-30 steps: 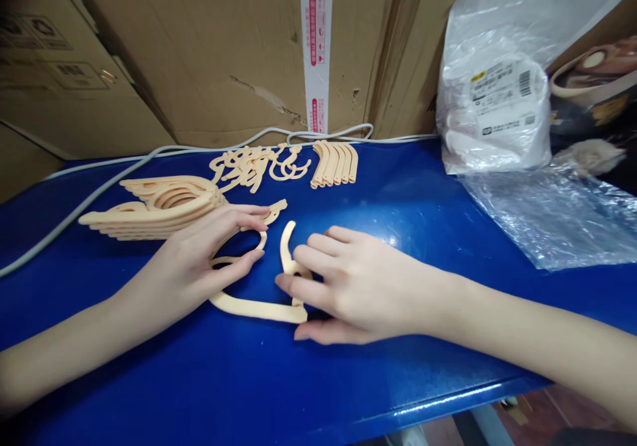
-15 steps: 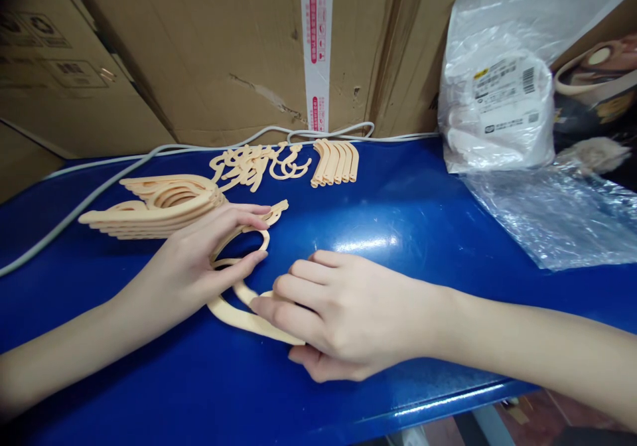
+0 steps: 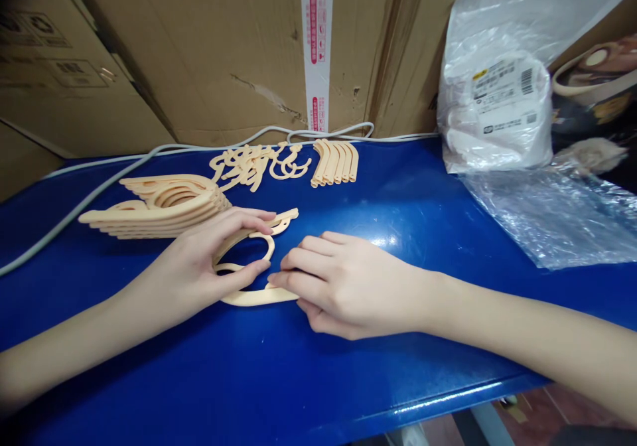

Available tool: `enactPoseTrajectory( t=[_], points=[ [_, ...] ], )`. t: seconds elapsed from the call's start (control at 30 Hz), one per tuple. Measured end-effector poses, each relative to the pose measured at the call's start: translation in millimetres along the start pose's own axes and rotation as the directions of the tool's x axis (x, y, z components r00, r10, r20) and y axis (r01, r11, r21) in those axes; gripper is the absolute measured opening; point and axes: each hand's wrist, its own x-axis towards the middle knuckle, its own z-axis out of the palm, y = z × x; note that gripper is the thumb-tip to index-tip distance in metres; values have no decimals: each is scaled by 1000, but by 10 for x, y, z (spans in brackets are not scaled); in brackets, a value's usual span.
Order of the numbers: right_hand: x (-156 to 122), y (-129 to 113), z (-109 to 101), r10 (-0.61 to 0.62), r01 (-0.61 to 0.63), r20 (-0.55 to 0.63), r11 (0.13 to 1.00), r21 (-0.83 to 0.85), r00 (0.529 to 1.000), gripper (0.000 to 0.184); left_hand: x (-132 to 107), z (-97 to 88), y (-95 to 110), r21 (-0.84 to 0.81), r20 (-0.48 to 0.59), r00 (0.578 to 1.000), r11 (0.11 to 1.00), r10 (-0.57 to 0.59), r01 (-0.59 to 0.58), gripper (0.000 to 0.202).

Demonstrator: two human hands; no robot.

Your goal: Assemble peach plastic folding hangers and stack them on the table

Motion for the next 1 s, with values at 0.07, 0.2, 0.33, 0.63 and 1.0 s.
enactPoseTrajectory(
  t=[0.07, 0.2, 0.33, 0.63, 1.0],
  points=[
    [2, 22, 10, 2, -4, -34, 999, -43, 999, 26, -3, 5, 0, -27, 16, 1000, 999, -19, 19, 22],
    [14, 38, 22, 22, -27, -55, 995, -93, 998, 24, -3, 8, 13, -52, 33, 999, 998, -24, 26, 22],
    [29, 37, 17, 48, -51, -35, 995, -88, 998, 26, 0, 3, 31, -74, 49, 998, 997, -34, 37, 21],
    [48, 56, 44, 80, -83, -28, 989, -120, 996, 27, -6, 3, 35, -48, 45, 999, 999, -10, 12, 17],
    [32, 84, 10, 104, -103, -2, 979, -176, 995, 27, -6, -28, 99, -35, 54, 998, 999, -33, 35, 22]
  ],
)
